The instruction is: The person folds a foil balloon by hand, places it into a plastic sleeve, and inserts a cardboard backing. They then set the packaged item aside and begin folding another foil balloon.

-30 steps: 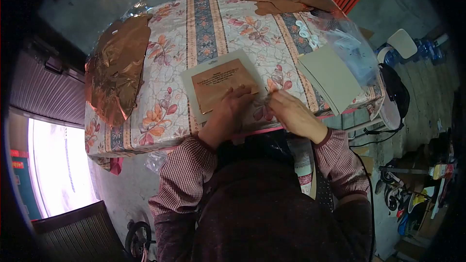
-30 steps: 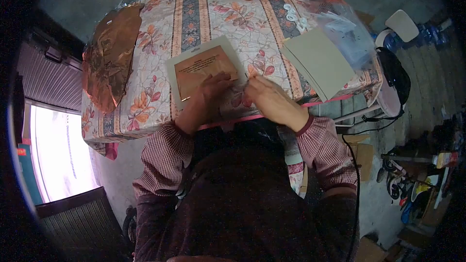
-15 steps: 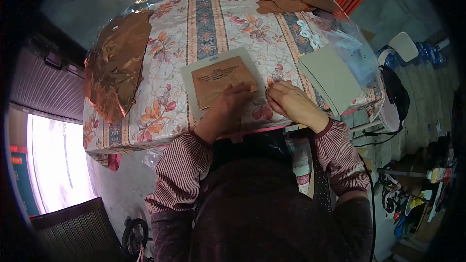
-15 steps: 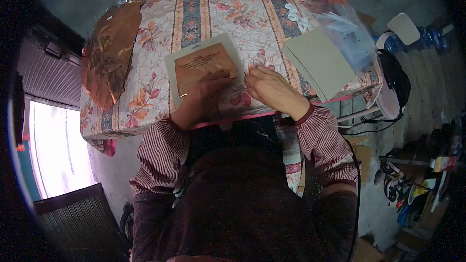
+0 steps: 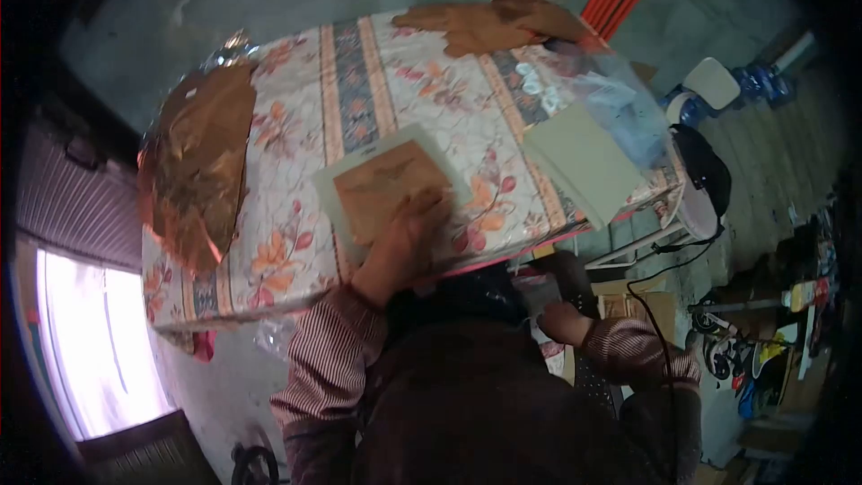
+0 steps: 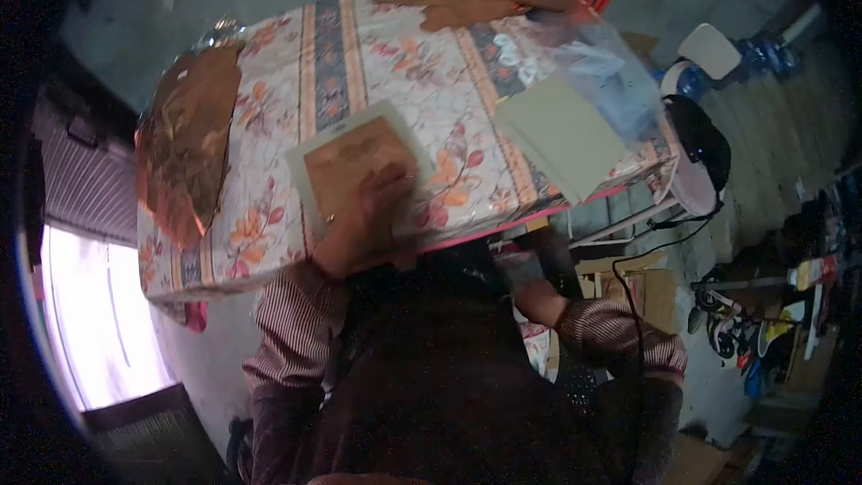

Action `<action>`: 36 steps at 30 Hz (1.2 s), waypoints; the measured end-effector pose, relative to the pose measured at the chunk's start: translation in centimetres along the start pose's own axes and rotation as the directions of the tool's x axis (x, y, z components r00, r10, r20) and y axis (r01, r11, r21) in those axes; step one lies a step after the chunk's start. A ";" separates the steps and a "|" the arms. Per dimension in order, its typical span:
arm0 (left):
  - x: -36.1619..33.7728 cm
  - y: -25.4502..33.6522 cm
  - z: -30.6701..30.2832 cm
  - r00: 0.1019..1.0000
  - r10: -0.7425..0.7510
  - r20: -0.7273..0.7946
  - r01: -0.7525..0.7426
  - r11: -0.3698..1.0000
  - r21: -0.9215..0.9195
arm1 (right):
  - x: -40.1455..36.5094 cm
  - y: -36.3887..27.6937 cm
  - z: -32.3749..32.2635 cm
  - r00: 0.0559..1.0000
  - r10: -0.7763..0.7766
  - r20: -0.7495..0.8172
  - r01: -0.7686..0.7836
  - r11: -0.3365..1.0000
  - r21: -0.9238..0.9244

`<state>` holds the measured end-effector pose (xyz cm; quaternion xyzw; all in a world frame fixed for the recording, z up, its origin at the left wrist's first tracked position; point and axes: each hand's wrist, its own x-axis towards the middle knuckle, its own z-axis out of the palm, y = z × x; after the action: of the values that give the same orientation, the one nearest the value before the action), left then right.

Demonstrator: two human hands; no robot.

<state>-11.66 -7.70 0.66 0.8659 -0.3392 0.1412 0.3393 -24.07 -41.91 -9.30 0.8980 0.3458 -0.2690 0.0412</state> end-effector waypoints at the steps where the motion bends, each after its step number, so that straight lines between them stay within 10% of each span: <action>1: 0.2 0.6 -0.2 0.999 -0.041 0.027 0.041 0.999 0.014 | -0.5 0.3 -1.3 0.980 0.116 -0.165 -0.089 0.983 0.162; 5: 0.4 2.1 -0.9 0.991 -0.109 0.075 0.101 0.990 0.104 | -1.2 -0.5 -15.6 0.998 0.059 -0.008 -0.052 0.928 0.369; 7: 0.7 2.4 -1.0 0.992 -0.100 0.081 0.086 0.984 0.157 | -1.0 0.4 -19.7 0.939 0.173 -0.297 0.064 0.761 0.645; 9: 0.6 2.5 -0.8 0.990 -0.108 0.094 0.087 0.974 0.208 | 2.1 4.1 -19.8 0.627 0.300 -0.719 0.330 0.734 0.594; 15: 0.7 2.8 -0.7 0.980 -0.151 0.131 0.113 0.959 0.259 | 10.1 18.3 -25.4 0.142 0.639 -0.756 0.093 0.752 0.653; 19: 0.9 2.7 -0.5 0.988 -0.141 0.070 0.117 0.955 0.272 | 15.4 25.7 -26.3 0.178 0.531 -0.829 -0.166 0.846 0.506; 22: 1.3 3.3 -0.9 0.973 -0.220 0.064 0.205 0.961 0.188 | 18.4 26.7 -27.1 0.485 0.516 -0.706 -0.531 0.815 0.231; 27: 1.2 3.0 -0.9 0.951 -0.309 -0.032 0.310 0.950 0.041 | 19.7 27.2 -28.4 0.504 0.387 -0.772 -0.501 0.859 0.104; 30: 0.9 2.5 -1.0 0.948 -0.317 0.011 0.316 0.948 0.044 | 16.8 23.5 -30.1 0.195 0.277 -0.941 -0.211 0.949 0.236; 34: 1.8 2.9 -1.1 0.917 -0.396 -0.051 0.395 0.918 -0.031 | 12.2 13.1 -30.4 0.359 0.475 -0.803 0.553 0.585 0.593; 36: 1.7 2.4 -0.7 0.918 -0.366 -0.149 0.364 0.930 -0.043 | 9.4 7.1 -28.5 0.482 0.431 -0.763 0.521 0.559 0.645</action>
<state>-12.04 -9.39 3.17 0.8980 -0.1454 0.1398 0.3910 -0.72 -34.22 9.35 0.7935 0.1725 0.0986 -0.5752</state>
